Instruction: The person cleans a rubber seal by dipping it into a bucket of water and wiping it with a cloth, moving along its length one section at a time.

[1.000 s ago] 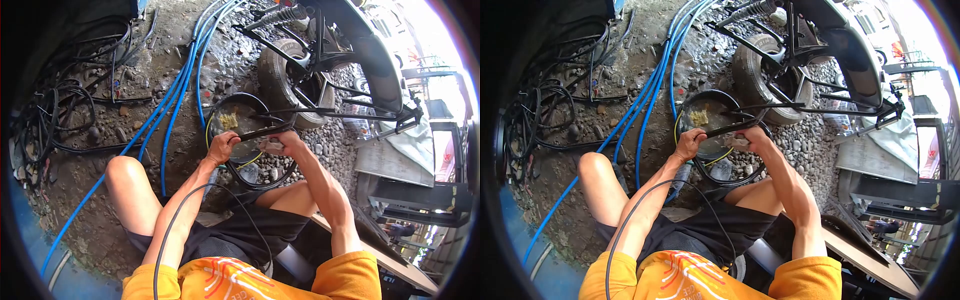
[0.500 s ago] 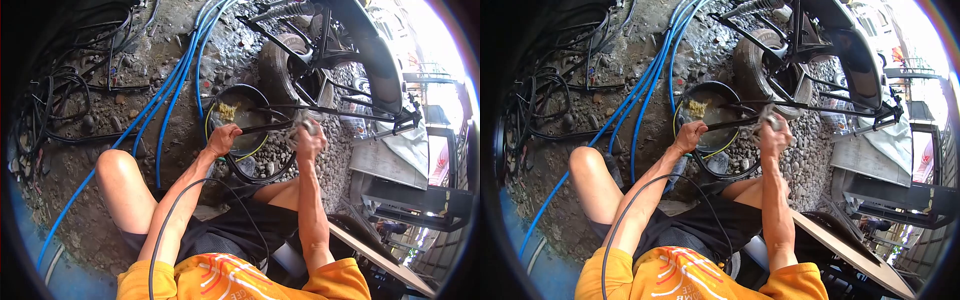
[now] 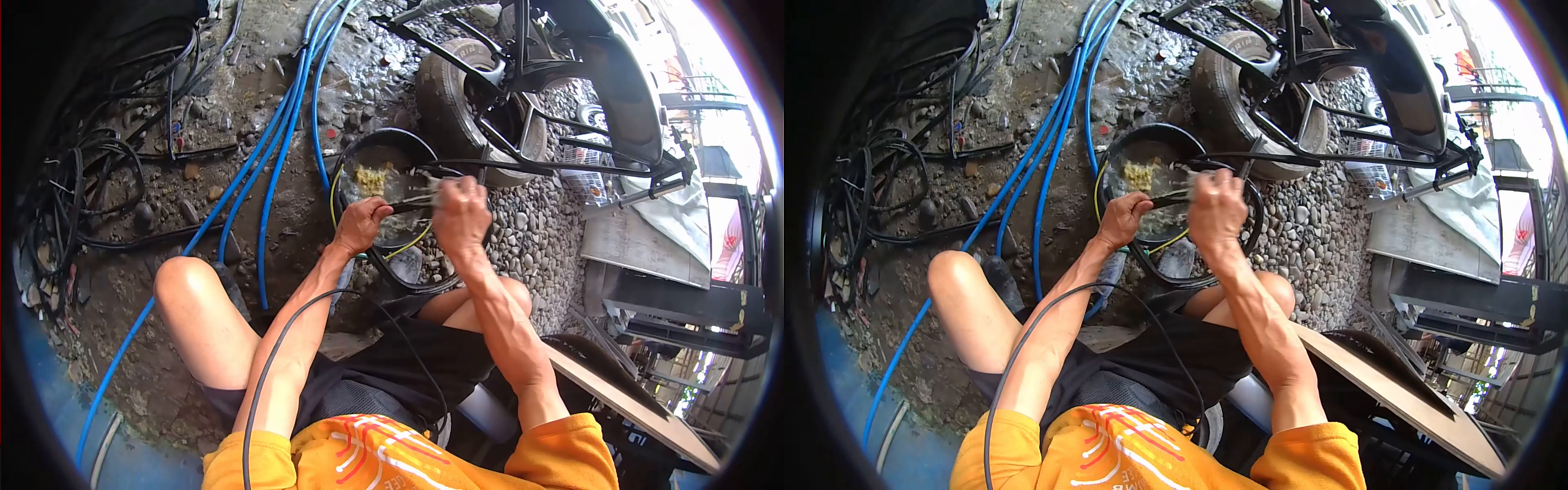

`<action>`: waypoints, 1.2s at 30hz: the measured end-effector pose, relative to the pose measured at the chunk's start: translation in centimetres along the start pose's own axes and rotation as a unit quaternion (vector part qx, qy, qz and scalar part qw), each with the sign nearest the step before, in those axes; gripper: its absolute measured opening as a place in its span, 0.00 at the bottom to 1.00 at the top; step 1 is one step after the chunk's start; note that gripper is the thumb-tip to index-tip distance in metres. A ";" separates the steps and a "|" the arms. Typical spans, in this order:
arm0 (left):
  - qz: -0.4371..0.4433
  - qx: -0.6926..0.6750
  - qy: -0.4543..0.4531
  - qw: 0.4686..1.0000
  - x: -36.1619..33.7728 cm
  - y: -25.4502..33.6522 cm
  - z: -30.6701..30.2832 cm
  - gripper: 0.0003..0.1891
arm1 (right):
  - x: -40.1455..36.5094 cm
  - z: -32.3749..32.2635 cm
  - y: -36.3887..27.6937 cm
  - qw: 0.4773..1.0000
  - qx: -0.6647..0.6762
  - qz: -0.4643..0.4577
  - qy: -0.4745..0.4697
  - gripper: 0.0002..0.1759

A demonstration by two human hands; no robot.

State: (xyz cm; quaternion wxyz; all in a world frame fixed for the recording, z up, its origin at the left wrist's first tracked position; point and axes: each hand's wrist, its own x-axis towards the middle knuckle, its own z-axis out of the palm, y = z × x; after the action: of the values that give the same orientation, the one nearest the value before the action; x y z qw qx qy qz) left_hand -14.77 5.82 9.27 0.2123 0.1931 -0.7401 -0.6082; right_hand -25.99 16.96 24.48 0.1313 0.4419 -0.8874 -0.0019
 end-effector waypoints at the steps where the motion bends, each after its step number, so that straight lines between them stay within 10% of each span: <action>1: -0.004 0.002 -0.001 1.000 0.1 0.2 0.0 0.15 | 0.0 0.0 0.7 1.000 -0.010 0.013 0.012 0.08; 9: 0.084 0.034 0.022 0.996 -0.1 -1.4 0.7 0.13 | -2.0 3.5 -5.3 0.983 0.038 -0.131 -0.121 0.12; 17: 0.048 0.052 0.006 0.998 -0.3 -0.4 0.5 0.17 | -0.2 -0.8 0.3 0.984 0.010 0.065 -0.167 0.09; 36: 0.061 0.122 -0.076 0.988 -0.3 -1.7 0.9 0.10 | -4.2 5.4 -2.0 0.935 0.091 0.016 -0.344 0.11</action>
State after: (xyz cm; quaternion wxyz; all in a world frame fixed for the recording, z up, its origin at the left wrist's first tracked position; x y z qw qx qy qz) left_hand -14.96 6.36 7.45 0.1668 0.1250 -0.8330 -0.5125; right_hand -23.31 18.39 18.03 -0.2224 0.4102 -0.8816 -0.0710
